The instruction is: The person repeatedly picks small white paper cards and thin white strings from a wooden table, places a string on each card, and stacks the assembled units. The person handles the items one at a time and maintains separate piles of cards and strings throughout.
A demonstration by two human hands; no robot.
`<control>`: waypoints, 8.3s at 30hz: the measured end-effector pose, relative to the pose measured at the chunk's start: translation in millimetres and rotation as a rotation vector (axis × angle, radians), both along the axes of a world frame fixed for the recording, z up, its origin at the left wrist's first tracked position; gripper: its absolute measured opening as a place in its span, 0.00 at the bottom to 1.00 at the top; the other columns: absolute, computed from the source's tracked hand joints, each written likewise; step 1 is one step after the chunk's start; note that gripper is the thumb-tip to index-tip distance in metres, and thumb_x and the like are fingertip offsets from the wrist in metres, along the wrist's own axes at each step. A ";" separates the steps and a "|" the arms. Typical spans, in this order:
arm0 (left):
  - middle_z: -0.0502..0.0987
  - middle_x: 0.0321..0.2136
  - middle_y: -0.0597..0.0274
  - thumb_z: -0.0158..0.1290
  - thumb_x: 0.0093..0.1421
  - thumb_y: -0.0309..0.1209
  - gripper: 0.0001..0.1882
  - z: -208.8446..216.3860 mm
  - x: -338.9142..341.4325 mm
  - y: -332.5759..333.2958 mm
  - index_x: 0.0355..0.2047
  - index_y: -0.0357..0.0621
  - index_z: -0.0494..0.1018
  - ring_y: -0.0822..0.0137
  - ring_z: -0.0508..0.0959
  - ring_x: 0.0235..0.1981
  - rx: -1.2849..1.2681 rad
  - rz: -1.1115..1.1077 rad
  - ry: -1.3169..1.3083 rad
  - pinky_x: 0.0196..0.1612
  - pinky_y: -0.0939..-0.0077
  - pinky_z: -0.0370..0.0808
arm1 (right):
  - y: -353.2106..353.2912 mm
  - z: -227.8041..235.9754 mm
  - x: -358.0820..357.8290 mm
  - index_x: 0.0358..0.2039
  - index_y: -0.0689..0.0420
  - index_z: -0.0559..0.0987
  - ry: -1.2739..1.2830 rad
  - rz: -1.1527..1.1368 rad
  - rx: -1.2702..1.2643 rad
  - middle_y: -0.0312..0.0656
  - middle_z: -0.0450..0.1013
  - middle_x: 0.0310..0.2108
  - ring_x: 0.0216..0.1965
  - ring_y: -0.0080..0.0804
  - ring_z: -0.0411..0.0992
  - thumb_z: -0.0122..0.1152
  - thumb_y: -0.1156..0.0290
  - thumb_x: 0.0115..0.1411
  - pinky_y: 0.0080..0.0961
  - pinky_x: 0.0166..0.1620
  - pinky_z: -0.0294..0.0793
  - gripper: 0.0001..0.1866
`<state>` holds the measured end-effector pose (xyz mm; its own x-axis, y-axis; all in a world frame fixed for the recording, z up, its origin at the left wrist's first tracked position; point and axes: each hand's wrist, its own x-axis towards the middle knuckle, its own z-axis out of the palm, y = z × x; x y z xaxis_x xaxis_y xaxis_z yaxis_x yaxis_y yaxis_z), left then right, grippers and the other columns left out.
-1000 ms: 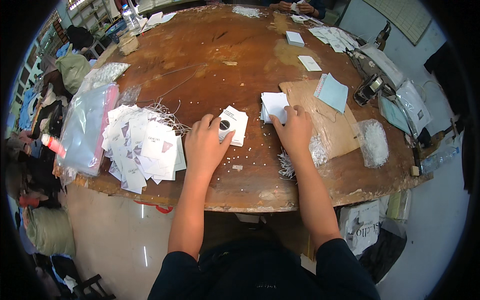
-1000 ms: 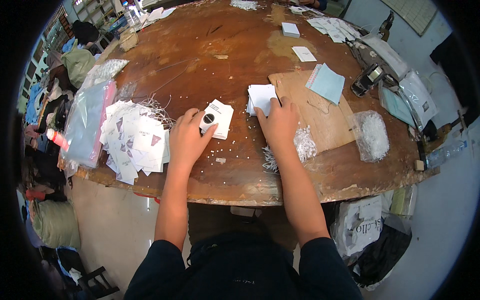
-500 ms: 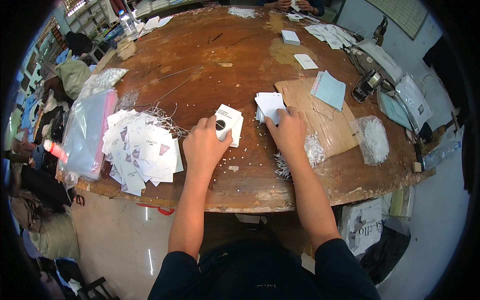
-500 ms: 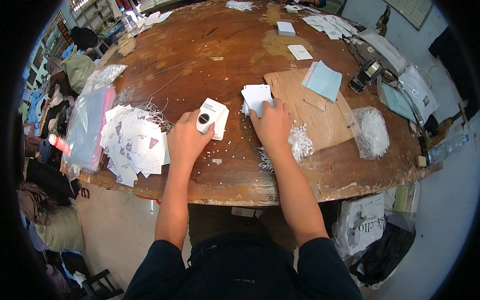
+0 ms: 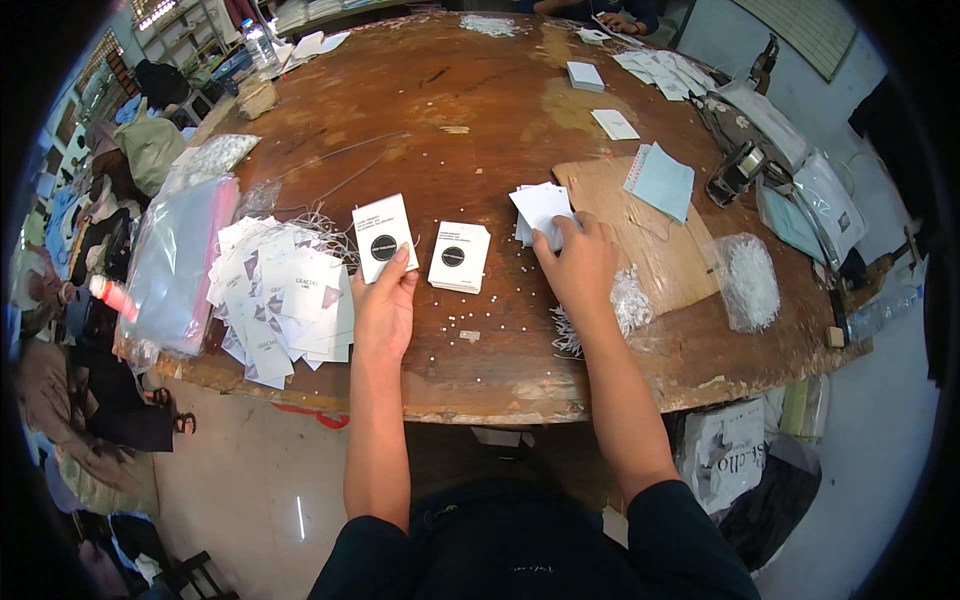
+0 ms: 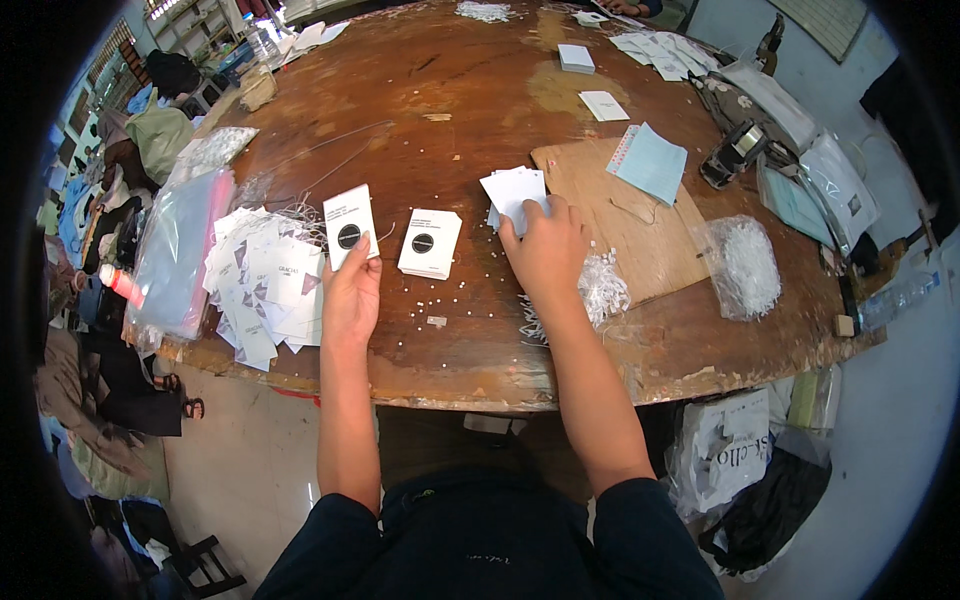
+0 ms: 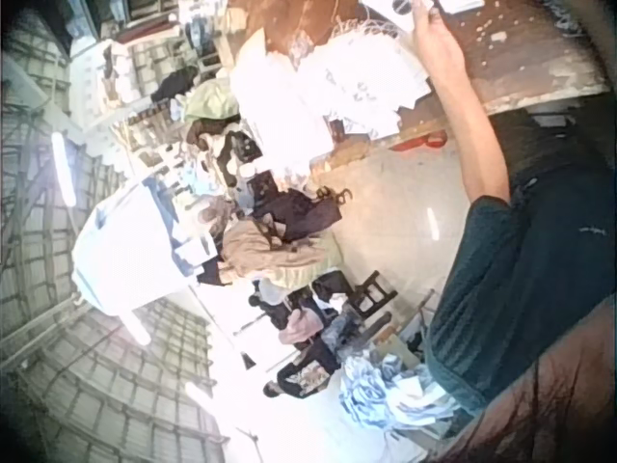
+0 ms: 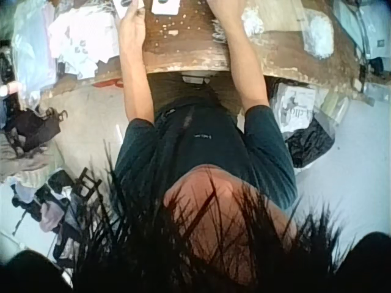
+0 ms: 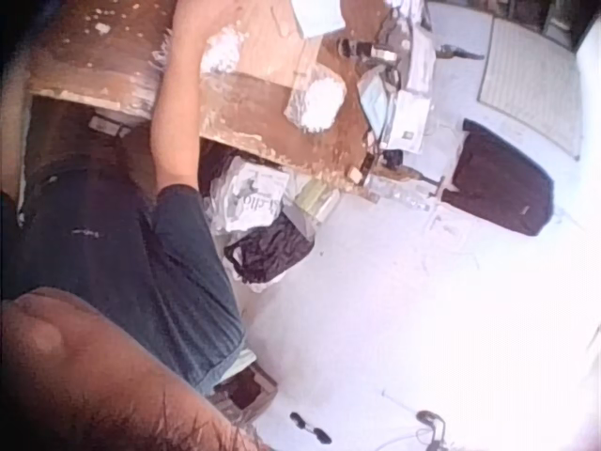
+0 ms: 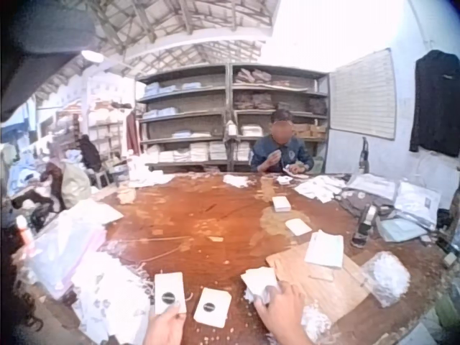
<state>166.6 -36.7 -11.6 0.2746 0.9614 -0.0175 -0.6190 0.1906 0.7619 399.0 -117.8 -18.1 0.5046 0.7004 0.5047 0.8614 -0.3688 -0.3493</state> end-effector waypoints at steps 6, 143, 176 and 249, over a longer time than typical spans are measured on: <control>0.78 0.43 0.62 0.58 0.64 0.25 0.12 5.7 8.7 -8.6 0.47 0.40 0.72 0.71 0.78 0.43 0.049 -0.013 0.188 0.45 0.74 0.78 | 1.3 1.8 -0.2 0.41 0.57 0.85 0.098 0.112 0.136 0.54 0.74 0.50 0.50 0.51 0.72 0.68 0.57 0.55 0.47 0.51 0.69 0.19; 0.78 0.47 0.57 0.56 0.67 0.36 0.23 -4.4 22.7 -48.8 0.57 0.35 0.69 0.69 0.81 0.44 0.144 -0.176 0.388 0.44 0.72 0.81 | -87.8 58.9 -13.4 0.35 0.65 0.80 0.843 0.586 0.453 0.39 0.78 0.35 0.35 0.21 0.74 0.65 0.83 0.59 0.20 0.40 0.74 0.04; 0.79 0.44 0.62 0.57 0.67 0.37 0.21 -1.3 25.5 -49.0 0.54 0.36 0.73 0.75 0.78 0.42 0.122 -0.152 0.355 0.43 0.79 0.75 | -84.1 29.8 -67.0 0.34 0.63 0.80 0.683 0.755 0.164 0.39 0.77 0.31 0.33 0.27 0.76 0.65 0.81 0.57 0.24 0.38 0.75 0.04; 0.75 0.49 0.46 0.60 0.59 0.51 0.30 12.0 11.4 -1.8 0.45 0.32 0.78 0.46 0.76 0.50 0.916 0.211 1.646 0.52 0.54 0.73 | 2.2 -6.3 -0.3 0.41 0.58 0.85 -0.029 -0.058 -0.032 0.48 0.77 0.47 0.47 0.50 0.73 0.71 0.49 0.52 0.44 0.49 0.73 0.25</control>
<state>178.1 -38.4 0.4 0.4119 0.8363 0.3619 0.7733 -0.5309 0.3466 398.7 -115.6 -24.3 0.5307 0.6862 0.4974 0.8475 -0.4293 -0.3120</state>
